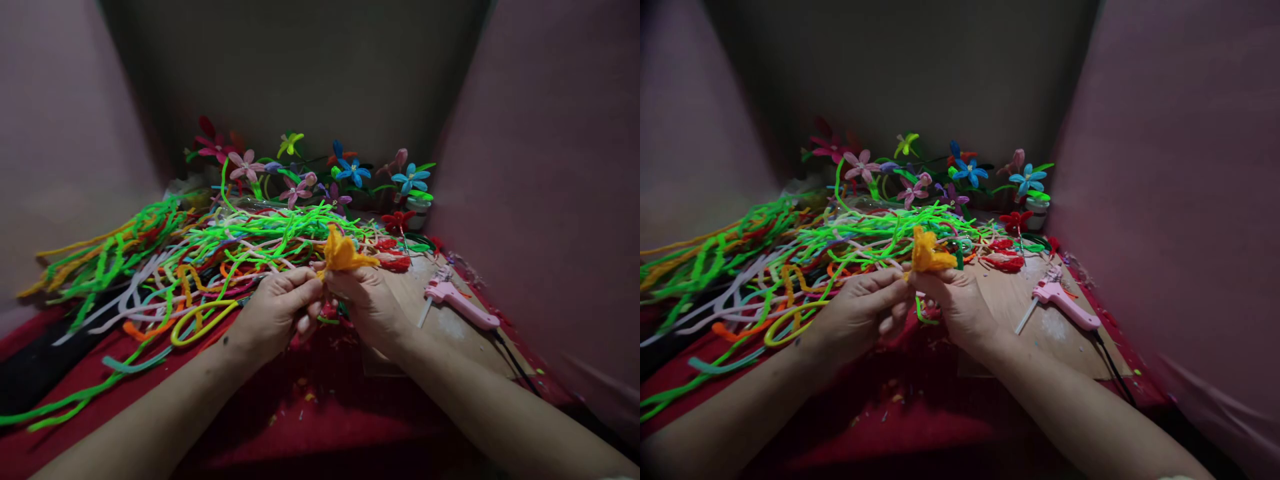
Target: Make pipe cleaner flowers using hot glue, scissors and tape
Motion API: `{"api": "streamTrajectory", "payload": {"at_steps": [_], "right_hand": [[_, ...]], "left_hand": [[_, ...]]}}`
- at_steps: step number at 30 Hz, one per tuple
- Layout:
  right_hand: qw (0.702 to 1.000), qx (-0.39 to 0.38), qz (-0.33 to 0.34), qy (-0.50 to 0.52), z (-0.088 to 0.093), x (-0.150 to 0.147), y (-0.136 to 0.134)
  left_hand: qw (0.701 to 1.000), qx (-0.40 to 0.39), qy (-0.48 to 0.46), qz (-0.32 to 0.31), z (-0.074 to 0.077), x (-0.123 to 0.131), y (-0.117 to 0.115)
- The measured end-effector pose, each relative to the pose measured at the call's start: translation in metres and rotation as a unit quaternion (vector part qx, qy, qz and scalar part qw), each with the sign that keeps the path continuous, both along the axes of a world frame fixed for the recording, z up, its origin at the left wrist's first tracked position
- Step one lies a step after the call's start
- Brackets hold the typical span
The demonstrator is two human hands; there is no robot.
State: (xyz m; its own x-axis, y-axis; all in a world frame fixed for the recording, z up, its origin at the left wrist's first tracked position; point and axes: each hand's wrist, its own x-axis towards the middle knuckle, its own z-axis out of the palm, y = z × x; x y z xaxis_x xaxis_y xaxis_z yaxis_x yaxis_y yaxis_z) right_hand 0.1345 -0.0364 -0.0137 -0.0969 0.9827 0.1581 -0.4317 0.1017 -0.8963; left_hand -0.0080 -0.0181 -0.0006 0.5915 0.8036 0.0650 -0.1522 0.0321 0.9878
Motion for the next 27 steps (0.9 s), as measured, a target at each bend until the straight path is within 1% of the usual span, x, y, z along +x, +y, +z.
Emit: {"api": "streamTrajectory", "payload": {"at_steps": [1, 2, 3, 4, 5, 6, 7, 8, 9, 10, 11, 12, 13, 14, 15, 16, 18, 20, 23, 27], "right_hand": [[1.000, -0.001, 0.015, 0.006, -0.001, 0.001, 0.001], [1.000, 0.001, 0.020, 0.013, -0.002, 0.002, 0.002], [1.000, 0.002, 0.022, 0.016, -0.002, 0.002, 0.002], [1.000, 0.001, 0.023, 0.015, -0.002, 0.002, 0.003], [1.000, 0.001, 0.015, 0.012, -0.002, 0.001, 0.003], [1.000, 0.002, 0.001, 0.010, -0.002, 0.000, 0.002], [1.000, 0.002, -0.018, 0.007, -0.002, -0.001, 0.002], [0.999, 0.002, -0.038, 0.004, -0.002, -0.002, 0.002], [0.998, 0.004, -0.055, 0.003, -0.002, -0.004, 0.001], [0.998, 0.006, -0.070, -0.001, -0.002, -0.005, 0.001], [0.997, 0.008, -0.080, -0.007, -0.002, -0.006, 0.000], [0.996, 0.012, -0.088, -0.014, -0.002, -0.006, 0.000], [0.995, 0.018, -0.092, -0.021, -0.002, -0.007, -0.001], [0.995, 0.023, -0.091, -0.028, -0.001, -0.007, -0.001], [0.996, 0.026, -0.083, -0.034, -0.001, -0.008, -0.002], [0.997, 0.028, -0.069, -0.036, 0.000, -0.007, -0.003], [0.998, 0.030, -0.030, -0.036, 0.002, -0.007, -0.003], [0.999, 0.040, -0.009, -0.027, 0.002, -0.005, -0.002], [0.999, 0.051, 0.007, -0.010, 0.001, -0.002, 0.001], [0.997, 0.062, 0.028, -0.022, -0.001, 0.002, 0.004]], "left_hand": [[0.996, -0.063, -0.038, -0.046, 0.000, -0.001, 0.002], [0.989, -0.107, -0.063, -0.084, -0.001, -0.002, 0.004], [0.983, -0.126, -0.069, -0.113, -0.001, -0.003, 0.006], [0.983, -0.123, -0.058, -0.127, -0.001, -0.005, 0.008], [0.988, -0.093, -0.028, -0.121, -0.001, -0.006, 0.010], [0.995, -0.038, 0.017, -0.093, -0.001, -0.006, 0.011], [0.996, 0.035, 0.071, -0.049, -0.001, -0.006, 0.010], [0.985, 0.120, 0.126, 0.009, -0.001, -0.006, 0.010], [0.960, 0.207, 0.174, 0.071, -0.002, -0.005, 0.008], [0.929, 0.282, 0.208, 0.123, -0.003, -0.004, 0.006], [0.898, 0.341, 0.226, 0.163, -0.005, -0.003, 0.004], [0.875, 0.380, 0.235, 0.185, -0.006, -0.002, 0.003], [0.866, 0.397, 0.237, 0.191, -0.007, -0.001, 0.001], [0.871, 0.392, 0.231, 0.186, -0.008, 0.000, 0.000], [0.888, 0.365, 0.223, 0.169, -0.007, 0.000, 0.000], [0.912, 0.320, 0.211, 0.147, -0.006, 0.000, 0.000], [0.958, 0.205, 0.177, 0.096, -0.002, -0.001, 0.000], [0.985, 0.100, 0.131, 0.052, 0.003, -0.003, 0.001], [0.998, -0.021, 0.057, -0.002, 0.007, -0.005, 0.002], [0.988, -0.139, -0.032, -0.058, 0.007, -0.007, 0.003]]}}
